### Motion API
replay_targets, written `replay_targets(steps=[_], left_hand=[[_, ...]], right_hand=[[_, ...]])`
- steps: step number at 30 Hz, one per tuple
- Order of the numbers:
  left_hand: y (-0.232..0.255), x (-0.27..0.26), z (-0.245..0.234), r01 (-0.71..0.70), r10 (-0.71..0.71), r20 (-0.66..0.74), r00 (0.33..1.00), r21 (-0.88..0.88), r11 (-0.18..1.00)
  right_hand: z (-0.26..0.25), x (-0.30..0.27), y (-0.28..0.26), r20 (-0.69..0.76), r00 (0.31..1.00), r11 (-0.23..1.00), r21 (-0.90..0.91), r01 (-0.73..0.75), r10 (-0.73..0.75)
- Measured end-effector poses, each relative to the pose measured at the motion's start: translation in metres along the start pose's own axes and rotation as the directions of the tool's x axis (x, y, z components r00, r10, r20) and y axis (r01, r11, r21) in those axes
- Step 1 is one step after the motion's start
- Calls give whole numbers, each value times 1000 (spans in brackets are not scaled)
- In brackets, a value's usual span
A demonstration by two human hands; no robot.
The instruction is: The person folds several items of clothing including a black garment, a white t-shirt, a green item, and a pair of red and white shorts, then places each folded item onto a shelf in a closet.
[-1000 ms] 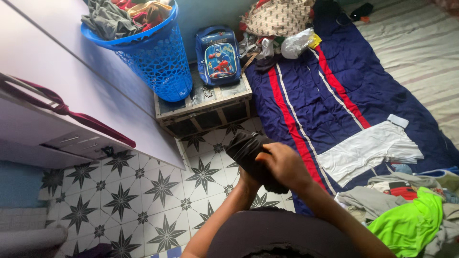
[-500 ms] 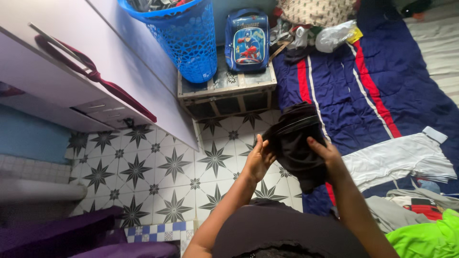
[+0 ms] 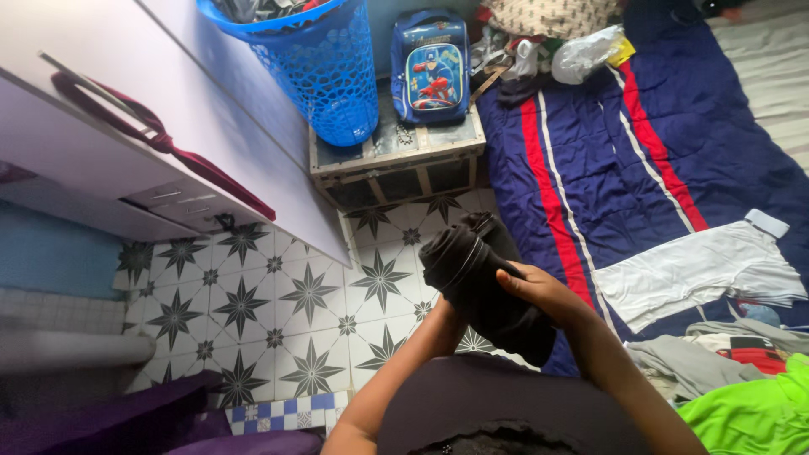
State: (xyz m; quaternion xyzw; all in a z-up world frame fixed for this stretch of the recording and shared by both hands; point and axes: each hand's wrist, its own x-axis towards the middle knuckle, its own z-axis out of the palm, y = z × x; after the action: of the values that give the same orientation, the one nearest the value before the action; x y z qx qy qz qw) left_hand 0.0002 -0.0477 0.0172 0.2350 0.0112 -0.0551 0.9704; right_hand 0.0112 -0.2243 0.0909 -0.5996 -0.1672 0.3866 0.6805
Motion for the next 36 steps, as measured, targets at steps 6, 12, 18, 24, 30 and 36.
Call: replay_targets(steps=[6,12,18,24,30,36], left_hand=[[3,-6,-24,98,-101,-7,995,-204,974],[11,-5,-19,45,-59,-72,996,-177,983],[14,8,-6,-3,-35,-154,987,-237,971],[11,7,10,94,-180,-262,948,-311,946],[10,-4,25,76,-112,-216,970,-171,982],[-6,-7,1,31,-22,40,999,-230,973]], right_hand=[[-23,47,43,-134,986,983,165,-79,101],[9,26,-3,-408,815,794,-600,101,-412],[58,-1,-48,-187,734,437,-884,164,-653],[66,1,-38,-195,736,384,-919,95,-649],[38,-10,-44,-357,895,805,-593,5,-269],[8,-7,-6,-110,973,970,-156,185,-203]])
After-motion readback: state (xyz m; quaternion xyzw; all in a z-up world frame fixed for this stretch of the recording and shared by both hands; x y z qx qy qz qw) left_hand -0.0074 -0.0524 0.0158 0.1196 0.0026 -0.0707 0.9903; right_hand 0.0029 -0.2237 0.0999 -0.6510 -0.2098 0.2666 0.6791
